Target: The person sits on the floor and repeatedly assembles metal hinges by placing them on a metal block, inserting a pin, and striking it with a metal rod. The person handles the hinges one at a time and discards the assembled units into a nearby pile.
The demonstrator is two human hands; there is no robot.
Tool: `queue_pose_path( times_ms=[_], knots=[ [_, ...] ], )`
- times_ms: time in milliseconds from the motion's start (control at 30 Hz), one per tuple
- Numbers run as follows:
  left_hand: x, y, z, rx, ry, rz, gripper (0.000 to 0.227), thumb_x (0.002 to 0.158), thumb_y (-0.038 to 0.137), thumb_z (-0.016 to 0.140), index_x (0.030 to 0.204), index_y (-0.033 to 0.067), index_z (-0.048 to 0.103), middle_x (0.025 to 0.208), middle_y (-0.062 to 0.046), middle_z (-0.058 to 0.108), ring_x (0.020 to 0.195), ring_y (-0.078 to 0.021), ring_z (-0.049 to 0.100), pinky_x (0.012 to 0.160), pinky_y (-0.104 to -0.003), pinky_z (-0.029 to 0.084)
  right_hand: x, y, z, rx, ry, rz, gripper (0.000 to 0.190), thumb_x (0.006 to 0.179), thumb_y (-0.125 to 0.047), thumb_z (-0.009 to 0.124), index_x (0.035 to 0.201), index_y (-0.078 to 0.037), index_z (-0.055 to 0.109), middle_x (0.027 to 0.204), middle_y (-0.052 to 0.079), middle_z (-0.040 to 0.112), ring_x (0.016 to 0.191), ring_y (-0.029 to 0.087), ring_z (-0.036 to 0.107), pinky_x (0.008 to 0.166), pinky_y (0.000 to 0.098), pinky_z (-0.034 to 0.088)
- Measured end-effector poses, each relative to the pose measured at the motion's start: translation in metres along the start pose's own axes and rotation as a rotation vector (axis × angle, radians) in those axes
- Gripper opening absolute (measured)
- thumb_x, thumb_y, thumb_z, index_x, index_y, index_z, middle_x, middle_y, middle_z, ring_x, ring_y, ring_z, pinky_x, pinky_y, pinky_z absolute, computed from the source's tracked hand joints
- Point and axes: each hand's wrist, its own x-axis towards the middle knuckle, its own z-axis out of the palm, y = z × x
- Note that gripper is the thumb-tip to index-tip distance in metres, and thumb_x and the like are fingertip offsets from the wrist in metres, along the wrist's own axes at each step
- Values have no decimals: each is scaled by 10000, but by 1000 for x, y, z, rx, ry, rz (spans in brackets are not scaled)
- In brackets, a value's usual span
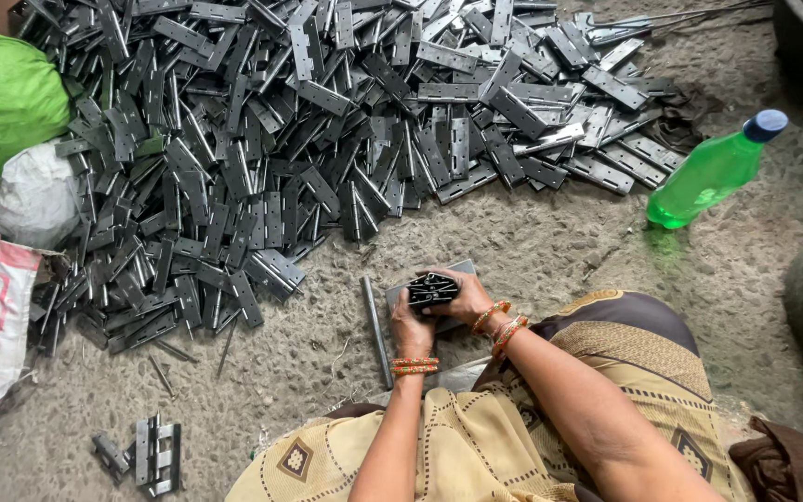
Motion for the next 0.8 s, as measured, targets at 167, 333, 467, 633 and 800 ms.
queue_pose_path(
  times_ms=[167, 333, 467, 633, 800],
  knots=[
    [3, 12, -13, 8, -39, 79, 568, 717, 39, 772, 1248, 26, 571, 1119, -232, 692, 1040, -465, 640, 908, -511, 518, 1, 23, 7, 8, 17, 33, 554, 644, -137, 940, 1156, -69, 738, 1035, 17, 786, 946, 68, 672, 879, 285, 572],
    [6, 12, -43, 129, -151, 92, 603, 738, 22, 793, 1296, 12, 563, 1173, -248, 650, 1091, -476, 597, 944, -504, 486, -1, 30, 10, 45, 9, 20, 474, 696, -98, 916, 1135, -61, 740, 1022, 4, 773, 935, 55, 663, 855, 274, 573],
    [7, -17, -84, 214, -194, -8, 539, 742, 44, 802, 1241, 21, 599, 1155, -219, 672, 1093, -425, 637, 940, -467, 511, 2, 31, 10, 155, -39, 58, 426, 737, -44, 880, 1139, -58, 740, 1048, -33, 773, 942, 40, 657, 856, 250, 563],
    [-12, -58, -120, 367, -298, -221, 384, 804, 127, 809, 1149, 52, 657, 1114, -184, 718, 1049, -387, 687, 923, -459, 535, 1, 30, 10, 163, 3, 82, 419, 743, -22, 883, 1133, -51, 734, 1027, -38, 754, 930, 35, 644, 854, 243, 554],
    [-38, -73, -96, 527, -445, -484, 574, 792, 295, 896, 1178, 13, 578, 1104, -267, 671, 1064, -439, 649, 925, -503, 523, 1, 33, 9, 207, -16, 90, 422, 739, -10, 879, 1131, -56, 728, 1051, -46, 751, 951, 25, 643, 873, 237, 553]
  ],
)
